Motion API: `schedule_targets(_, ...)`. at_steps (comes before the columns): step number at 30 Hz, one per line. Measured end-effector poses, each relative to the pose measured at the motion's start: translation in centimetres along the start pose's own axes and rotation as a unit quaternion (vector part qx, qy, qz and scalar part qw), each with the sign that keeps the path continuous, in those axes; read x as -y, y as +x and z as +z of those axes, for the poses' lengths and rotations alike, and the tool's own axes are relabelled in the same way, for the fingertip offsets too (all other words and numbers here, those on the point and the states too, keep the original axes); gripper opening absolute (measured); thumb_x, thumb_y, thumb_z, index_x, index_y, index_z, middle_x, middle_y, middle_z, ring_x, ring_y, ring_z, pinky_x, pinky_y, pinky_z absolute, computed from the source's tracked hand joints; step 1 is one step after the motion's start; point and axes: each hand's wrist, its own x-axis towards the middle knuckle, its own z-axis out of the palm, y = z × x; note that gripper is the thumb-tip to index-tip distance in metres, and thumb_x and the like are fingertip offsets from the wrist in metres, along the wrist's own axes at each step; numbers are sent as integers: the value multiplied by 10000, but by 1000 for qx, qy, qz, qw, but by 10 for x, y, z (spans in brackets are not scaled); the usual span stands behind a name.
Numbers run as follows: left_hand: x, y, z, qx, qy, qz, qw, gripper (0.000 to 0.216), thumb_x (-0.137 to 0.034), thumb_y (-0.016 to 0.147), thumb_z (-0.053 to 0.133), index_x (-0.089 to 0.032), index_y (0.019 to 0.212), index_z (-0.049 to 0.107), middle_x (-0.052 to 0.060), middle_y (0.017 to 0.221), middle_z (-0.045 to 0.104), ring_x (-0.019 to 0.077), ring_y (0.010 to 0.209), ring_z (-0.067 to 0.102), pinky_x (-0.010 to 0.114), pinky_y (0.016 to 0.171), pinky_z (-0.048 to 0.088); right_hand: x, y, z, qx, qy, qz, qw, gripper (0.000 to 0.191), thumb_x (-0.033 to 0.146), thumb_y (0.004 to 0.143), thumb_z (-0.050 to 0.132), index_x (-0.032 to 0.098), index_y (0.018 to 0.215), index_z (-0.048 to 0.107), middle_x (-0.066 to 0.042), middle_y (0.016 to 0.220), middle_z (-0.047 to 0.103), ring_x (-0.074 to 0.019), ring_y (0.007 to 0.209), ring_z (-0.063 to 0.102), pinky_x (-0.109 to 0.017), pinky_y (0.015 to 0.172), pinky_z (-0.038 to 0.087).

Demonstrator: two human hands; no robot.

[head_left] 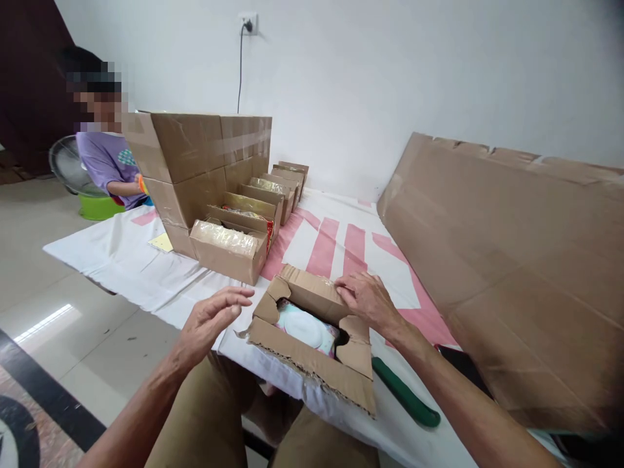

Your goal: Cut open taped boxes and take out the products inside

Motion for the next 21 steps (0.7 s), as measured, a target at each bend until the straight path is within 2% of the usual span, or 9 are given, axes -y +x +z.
schedule_targets(1,-8,11,3,9,24,12,1000,232,-340,918,598,-210,957,786,111,1204,749,295,1173,666,451,1042,497,0,-3,-1,-3,13,4,1000,240,230,952,517,202,993,752,-78,1060,780,-262,1035,676,-417,921,426)
schedule_targets(3,-21,34,14,64,69,39,995,225,-311,925,581,-202,971,772,97,1147,763,252,1090,691,391,990,520,-1,-11,-5,-7,33,7,999,216,262,941,552,204,1032,739,-71,1102,774,-265,1051,673,-420,921,419)
schedule_targets(6,-34,64,37,213,139,87,963,299,-147,861,522,-201,1039,757,66,1125,770,205,1055,695,323,946,526,-3,-21,-8,-14,37,-3,999,275,279,900,623,195,1150,702,-83,1192,750,-278,1103,663,-421,926,427)
schedule_targets(9,-34,81,60,344,263,149,889,411,-45,743,510,-203,1024,766,55,1064,780,207,1031,686,313,927,514,-3,-29,-8,-34,9,-26,999,382,276,878,654,185,1250,659,-114,1297,706,-299,1163,641,-437,955,433)
schedule_targets(11,-30,85,72,394,354,188,827,350,-49,702,548,-200,924,771,65,952,780,228,966,682,335,893,510,-2,-31,-6,-47,-11,-36,998,430,271,876,656,180,1296,635,-135,1352,675,-315,1201,622,-451,970,435)
schedule_targets(13,-27,84,79,405,435,213,776,208,-90,704,598,-190,804,750,78,828,756,245,888,667,379,887,500,-1,-30,-4,-42,-21,-38,998,442,262,877,655,170,1308,626,-145,1355,672,-321,1206,621,-452,968,439)
schedule_targets(15,-27,80,83,387,498,231,741,103,-134,733,630,-182,725,721,87,767,733,251,856,649,440,954,473,0,-27,-1,-24,-27,-35,999,441,255,878,655,163,1308,624,-144,1332,686,-319,1190,630,-445,960,441)
schedule_targets(18,-33,75,81,356,541,274,711,118,-146,779,630,-188,705,712,81,770,727,259,913,627,534,1116,355,0,-24,2,-12,-47,-34,998,468,271,881,665,150,1329,612,-157,1369,663,-331,1220,613,-454,982,428)
schedule_targets(21,-45,71,68,306,564,300,705,119,-179,813,633,-199,740,724,83,800,721,296,1027,596,601,1209,197,-1,-25,2,-13,-73,-51,996,495,309,881,682,133,1338,606,-180,1427,616,-352,1257,581,-470,1004,412)
